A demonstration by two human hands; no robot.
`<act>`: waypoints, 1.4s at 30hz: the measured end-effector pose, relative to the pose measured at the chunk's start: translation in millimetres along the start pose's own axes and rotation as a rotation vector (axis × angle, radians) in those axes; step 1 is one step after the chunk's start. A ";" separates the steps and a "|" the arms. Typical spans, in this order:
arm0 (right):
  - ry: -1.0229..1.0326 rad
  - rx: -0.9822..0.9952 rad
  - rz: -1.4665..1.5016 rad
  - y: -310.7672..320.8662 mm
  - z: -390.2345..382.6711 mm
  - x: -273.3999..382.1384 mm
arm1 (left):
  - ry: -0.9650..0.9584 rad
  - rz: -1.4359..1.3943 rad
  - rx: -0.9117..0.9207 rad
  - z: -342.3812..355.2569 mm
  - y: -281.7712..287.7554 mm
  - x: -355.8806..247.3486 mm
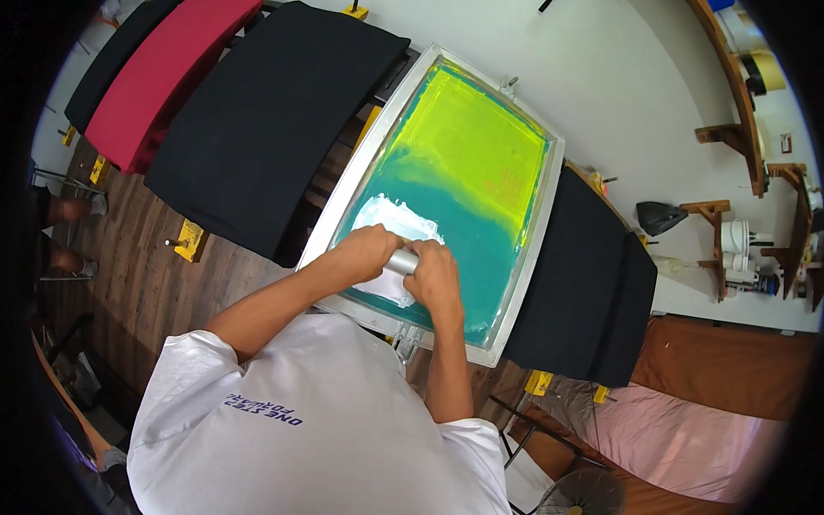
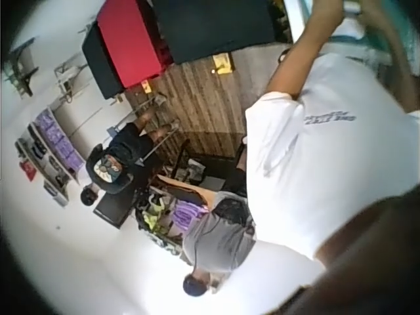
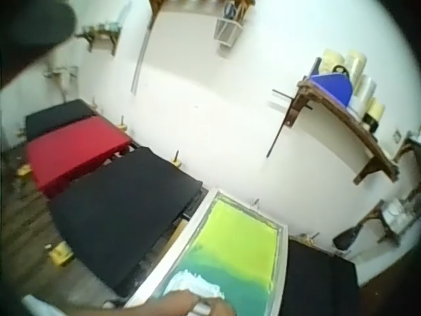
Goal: Manually applying ink through a screen using a squeegee to print designs on t-shirts.
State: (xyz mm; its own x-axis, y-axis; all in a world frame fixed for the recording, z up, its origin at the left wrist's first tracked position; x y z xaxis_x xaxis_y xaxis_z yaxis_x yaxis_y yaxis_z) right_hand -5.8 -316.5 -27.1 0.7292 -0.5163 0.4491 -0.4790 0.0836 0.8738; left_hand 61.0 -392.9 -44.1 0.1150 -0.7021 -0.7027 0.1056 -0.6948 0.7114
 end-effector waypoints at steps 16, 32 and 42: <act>-0.134 0.085 -0.110 6.1 -46.1 35.6 | 0.067 -0.067 0.248 -32.3 2.1 -10.9; -0.125 -0.026 -0.376 -40.1 -43.0 55.4 | -0.069 -0.215 0.088 -49.1 4.0 10.7; -0.089 -0.091 -0.121 1.2 15.3 38.5 | -0.082 -0.034 -0.038 -0.3 55.5 8.9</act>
Point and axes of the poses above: each hand's wrist, its own z-axis towards the middle knuckle, its own y-axis out of the back of the hand, x = y × z, the point moved 9 cm from there along z, towards the middle knuckle, and after that the axes turned 3 degrees about x, right-handed, at the moved point
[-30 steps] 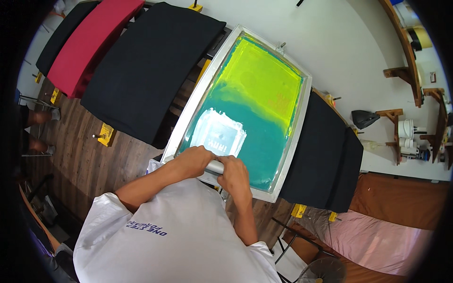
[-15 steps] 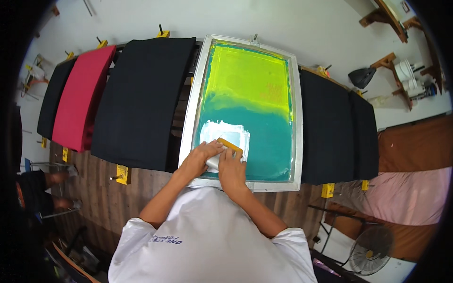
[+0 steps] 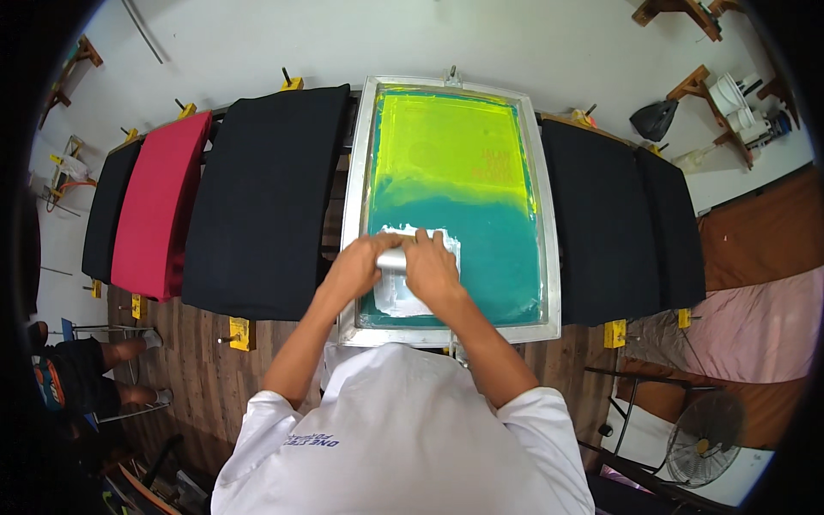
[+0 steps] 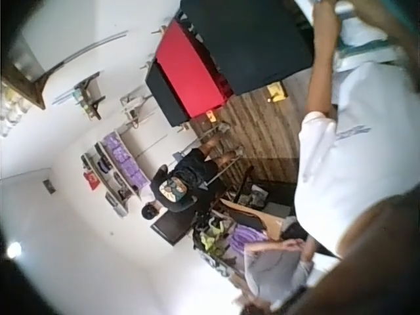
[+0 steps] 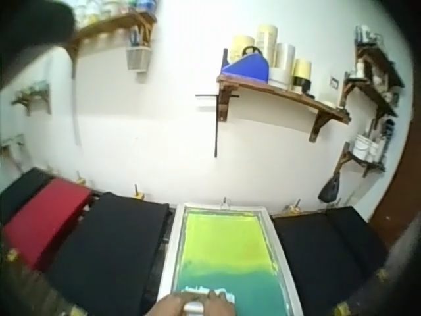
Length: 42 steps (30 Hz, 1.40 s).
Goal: Manually applying ink through a screen using a squeegee to print designs on t-shirts.
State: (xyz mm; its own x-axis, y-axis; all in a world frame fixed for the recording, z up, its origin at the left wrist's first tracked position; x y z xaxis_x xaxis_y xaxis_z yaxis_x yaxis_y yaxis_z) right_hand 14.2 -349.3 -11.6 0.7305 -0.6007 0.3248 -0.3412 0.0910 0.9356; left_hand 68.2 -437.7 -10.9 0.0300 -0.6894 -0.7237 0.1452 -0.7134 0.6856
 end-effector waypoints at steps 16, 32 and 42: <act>0.096 0.233 0.146 -20.5 20.4 -10.3 | 0.231 0.137 0.192 -9.7 -9.4 11.7; 0.144 0.257 0.137 -13.3 -53.3 4.1 | 0.398 -0.014 0.196 -76.3 -41.4 -29.8; -0.061 0.055 0.009 19.0 -32.2 -18.5 | 0.054 -0.098 0.205 1.9 -20.9 -25.9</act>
Point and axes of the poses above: each hand's wrist, its own z-axis towards the middle knuckle, its own y-axis out of the back of the hand, x = y × z, the point moved 9 cm from there along z, towards the middle knuckle, and after that the axes turned 3 degrees about x, right-handed, at the moved point
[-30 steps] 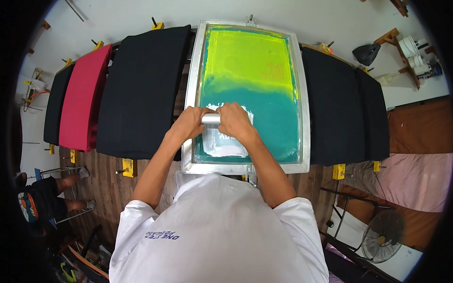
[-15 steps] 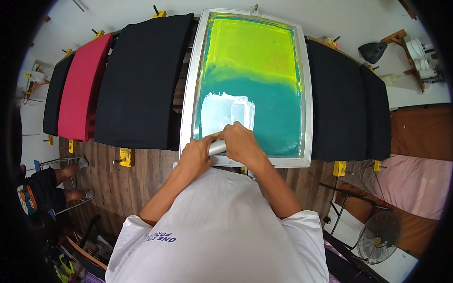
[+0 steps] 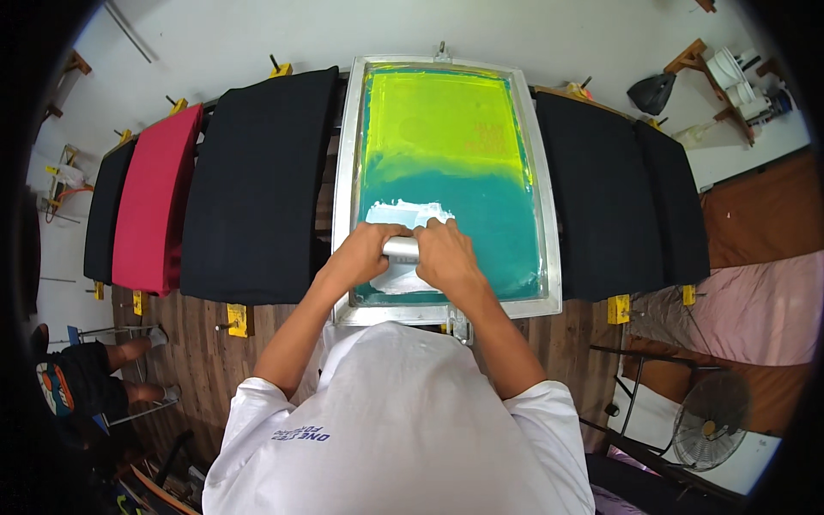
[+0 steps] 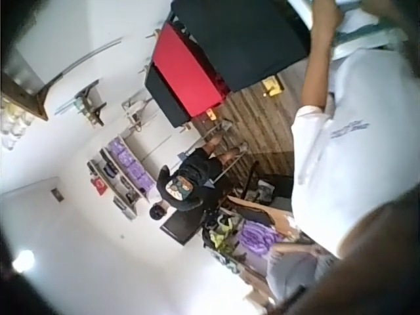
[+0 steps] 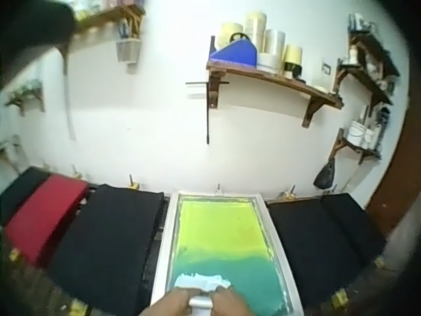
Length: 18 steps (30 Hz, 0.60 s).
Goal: Manually applying ink through a screen using a squeegee to print designs on t-shirts.
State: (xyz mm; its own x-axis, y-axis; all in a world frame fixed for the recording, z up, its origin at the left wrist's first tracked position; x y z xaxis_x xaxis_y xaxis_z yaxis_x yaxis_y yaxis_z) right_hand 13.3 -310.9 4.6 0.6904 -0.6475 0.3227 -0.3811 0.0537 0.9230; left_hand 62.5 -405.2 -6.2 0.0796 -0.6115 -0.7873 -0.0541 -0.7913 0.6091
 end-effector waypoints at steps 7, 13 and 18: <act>-0.040 -0.248 -0.291 -41.4 -16.0 17.6 | -0.177 -0.014 -0.043 -14.8 -31.2 31.6; 0.019 -0.125 -0.292 -66.1 -26.3 31.6 | -0.050 -0.001 -0.085 -45.4 -45.9 45.1; 0.094 -0.056 -0.145 -53.6 -30.3 36.0 | 0.009 0.064 -0.112 -58.1 -33.8 27.8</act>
Point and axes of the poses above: each hand's wrist, its own z-axis towards the middle knuckle, its own y-axis out of the back of the hand, x = y × z, the point moved 9 cm from there along z, towards the middle knuckle, and after that the axes turned 3 degrees about x, right-handed, at the moved point
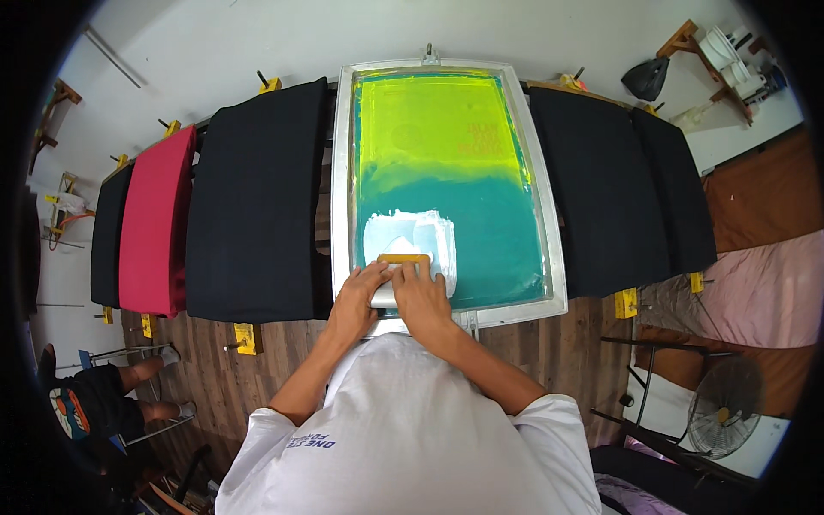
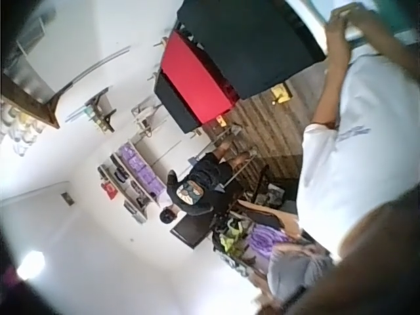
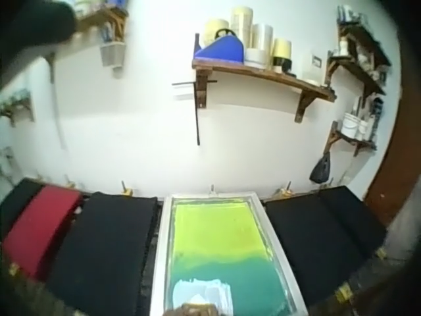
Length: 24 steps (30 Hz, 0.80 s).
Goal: Manually applying ink through a screen using a squeegee to print designs on t-shirts.
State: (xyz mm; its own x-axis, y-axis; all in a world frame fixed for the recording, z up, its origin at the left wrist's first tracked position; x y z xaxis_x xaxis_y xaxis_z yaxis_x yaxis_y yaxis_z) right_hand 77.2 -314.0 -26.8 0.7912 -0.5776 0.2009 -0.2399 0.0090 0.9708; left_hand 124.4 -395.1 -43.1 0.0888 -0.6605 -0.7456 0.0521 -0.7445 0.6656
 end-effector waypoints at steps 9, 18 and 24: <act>0.110 -0.233 0.253 15.8 8.9 -26.0 | -0.042 0.405 -0.179 16.1 11.1 -27.2; 0.003 -0.195 0.404 -6.0 -5.0 -43.2 | -0.018 0.438 -0.143 13.7 -17.0 -23.4; -0.024 -0.185 0.513 0.0 -17.3 -51.9 | -0.036 0.494 -0.051 18.6 -21.2 -41.2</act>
State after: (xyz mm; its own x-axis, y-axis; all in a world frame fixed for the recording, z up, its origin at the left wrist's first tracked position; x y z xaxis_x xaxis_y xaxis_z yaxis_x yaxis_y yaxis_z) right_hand 45.9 -269.9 -34.9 0.5848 -0.4799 0.6540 -0.4870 0.4371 0.7562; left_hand 101.1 -354.0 -27.1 0.0811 -0.9368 -0.3404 0.0613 -0.3361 0.9398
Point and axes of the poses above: each hand's wrist, its own z-axis towards the middle knuckle, its own y-axis out of the back of the hand, x = y × z, the point moved 9 cm from there along z, towards the middle knuckle, and after that the axes turned 3 degrees about x, right-handed, at the moved point
